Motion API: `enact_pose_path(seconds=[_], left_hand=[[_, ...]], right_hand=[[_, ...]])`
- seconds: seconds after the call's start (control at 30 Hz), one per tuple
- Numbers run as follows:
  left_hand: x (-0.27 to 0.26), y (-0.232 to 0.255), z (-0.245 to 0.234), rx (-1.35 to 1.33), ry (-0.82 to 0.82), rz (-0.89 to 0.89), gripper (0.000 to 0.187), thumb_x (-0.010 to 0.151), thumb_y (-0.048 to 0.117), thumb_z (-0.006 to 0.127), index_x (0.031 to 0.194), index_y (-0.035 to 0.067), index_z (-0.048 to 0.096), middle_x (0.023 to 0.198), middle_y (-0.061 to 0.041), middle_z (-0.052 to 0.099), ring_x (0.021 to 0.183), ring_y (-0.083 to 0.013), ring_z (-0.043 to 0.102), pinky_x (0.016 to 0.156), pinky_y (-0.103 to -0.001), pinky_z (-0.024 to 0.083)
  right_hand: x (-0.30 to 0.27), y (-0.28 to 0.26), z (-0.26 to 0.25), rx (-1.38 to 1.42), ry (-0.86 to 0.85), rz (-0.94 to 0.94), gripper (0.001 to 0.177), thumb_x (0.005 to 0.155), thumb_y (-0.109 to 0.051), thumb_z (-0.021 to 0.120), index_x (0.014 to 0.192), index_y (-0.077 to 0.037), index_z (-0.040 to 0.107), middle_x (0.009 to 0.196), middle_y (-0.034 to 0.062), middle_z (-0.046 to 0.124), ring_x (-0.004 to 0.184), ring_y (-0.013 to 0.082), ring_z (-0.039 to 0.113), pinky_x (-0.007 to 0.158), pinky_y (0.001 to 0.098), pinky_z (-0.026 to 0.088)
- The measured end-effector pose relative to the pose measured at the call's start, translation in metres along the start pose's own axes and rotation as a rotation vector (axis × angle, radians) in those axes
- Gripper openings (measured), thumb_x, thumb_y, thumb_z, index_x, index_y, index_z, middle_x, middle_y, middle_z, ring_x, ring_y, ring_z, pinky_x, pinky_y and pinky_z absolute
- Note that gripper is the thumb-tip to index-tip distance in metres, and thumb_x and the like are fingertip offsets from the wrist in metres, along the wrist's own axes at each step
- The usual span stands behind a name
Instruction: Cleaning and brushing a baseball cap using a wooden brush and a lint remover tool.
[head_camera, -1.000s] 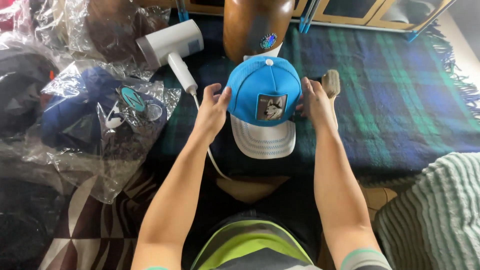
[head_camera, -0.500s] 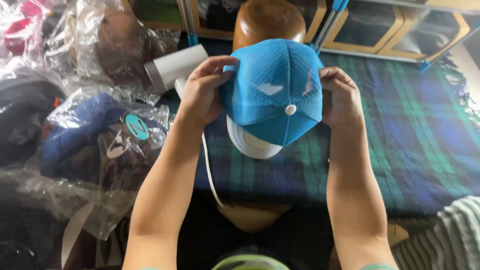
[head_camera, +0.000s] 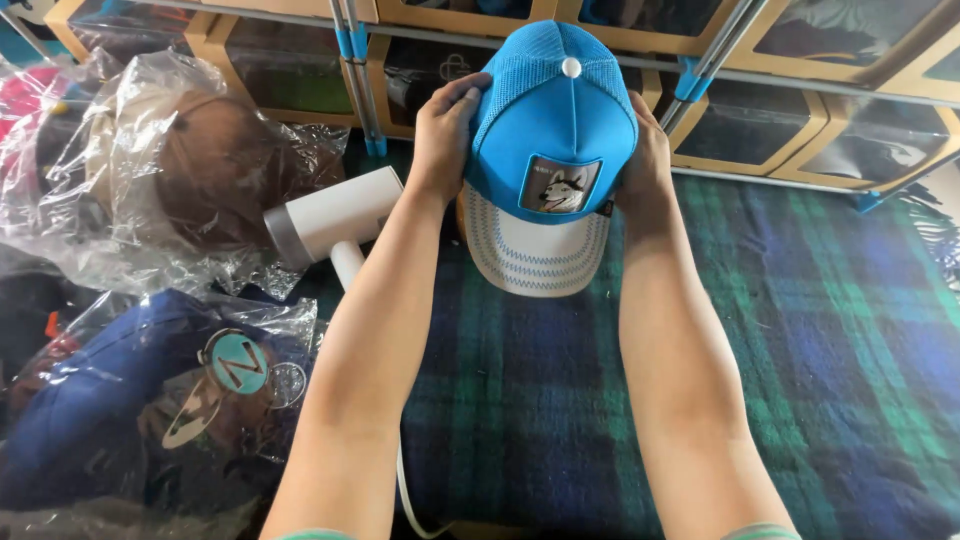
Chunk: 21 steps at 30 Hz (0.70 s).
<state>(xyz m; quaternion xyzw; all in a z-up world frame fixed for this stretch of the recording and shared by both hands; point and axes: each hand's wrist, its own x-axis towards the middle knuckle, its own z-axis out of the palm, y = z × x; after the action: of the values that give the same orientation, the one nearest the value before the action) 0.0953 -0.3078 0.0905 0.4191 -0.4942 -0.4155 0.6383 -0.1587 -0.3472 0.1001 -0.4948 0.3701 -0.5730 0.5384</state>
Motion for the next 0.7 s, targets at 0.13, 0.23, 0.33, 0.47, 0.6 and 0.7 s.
enact_pose_path(seconds=[0.13,0.23,0.33,0.47,0.6,0.7], left_hand=[[-0.005,-0.029,-0.005,-0.025,0.106,-0.173,0.044,0.092,0.026,0.051,0.129,0.010,0.070,0.135,-0.016,0.067,0.127,-0.0313,0.061,0.107,-0.042,0.048],[-0.018,-0.023,-0.002,-0.176,0.062,-0.220,0.065,0.084,0.047,0.052,0.134,0.007,0.063,0.138,-0.018,0.064,0.126,-0.0332,0.061,0.107,-0.045,0.047],[-0.010,-0.056,0.003,-0.333,0.074,-0.118,0.067,0.083,0.059,0.061,0.124,0.007,0.068,0.131,-0.018,0.066,0.121,-0.0310,0.063,0.105,-0.045,0.050],[-0.017,-0.066,-0.011,-0.157,0.251,-0.129,0.084,0.078,0.064,0.062,0.141,0.008,0.060,0.152,-0.017,0.055,0.144,-0.0319,0.050,0.120,-0.043,0.035],[-0.060,-0.075,-0.020,-0.122,0.262,-0.022,0.071,0.087,0.062,0.058,0.139,0.013,0.063,0.148,-0.017,0.059,0.143,-0.0276,0.050,0.119,-0.040,0.038],[-0.098,-0.043,-0.020,-0.117,0.198,0.019,0.079,0.087,0.071,0.051,0.146,0.018,0.056,0.156,-0.016,0.052,0.147,-0.0359,0.046,0.119,-0.049,0.034]], right_hand=[[0.018,0.051,-0.031,-0.736,0.054,-0.254,0.026,0.098,-0.031,0.045,0.107,-0.018,0.065,0.102,-0.0011,0.067,0.092,0.0165,0.063,0.075,0.0366,0.048],[0.047,0.084,-0.051,-0.431,0.128,-0.221,0.024,0.095,-0.034,0.053,0.101,-0.018,0.069,0.097,-0.0001,0.069,0.090,0.0156,0.064,0.077,0.0358,0.052],[0.061,0.126,-0.076,-0.081,0.240,-0.123,0.023,0.091,-0.038,0.063,0.093,-0.017,0.073,0.091,0.0012,0.072,0.087,0.0147,0.066,0.079,0.0350,0.056],[0.002,0.071,-0.023,-0.093,0.353,0.016,0.022,0.086,-0.044,0.064,0.082,-0.024,0.071,0.083,-0.0043,0.067,0.082,0.0093,0.057,0.077,0.0312,0.050],[-0.027,0.075,-0.052,-0.239,0.255,-0.099,0.028,0.095,-0.046,0.059,0.075,-0.029,0.048,0.079,-0.0070,0.052,0.083,0.0081,0.044,0.075,0.0331,0.038],[-0.063,0.053,-0.038,-0.229,0.347,-0.002,0.030,0.090,-0.053,0.059,0.078,-0.025,0.057,0.079,-0.0059,0.055,0.081,0.0084,0.048,0.075,0.0314,0.039]])
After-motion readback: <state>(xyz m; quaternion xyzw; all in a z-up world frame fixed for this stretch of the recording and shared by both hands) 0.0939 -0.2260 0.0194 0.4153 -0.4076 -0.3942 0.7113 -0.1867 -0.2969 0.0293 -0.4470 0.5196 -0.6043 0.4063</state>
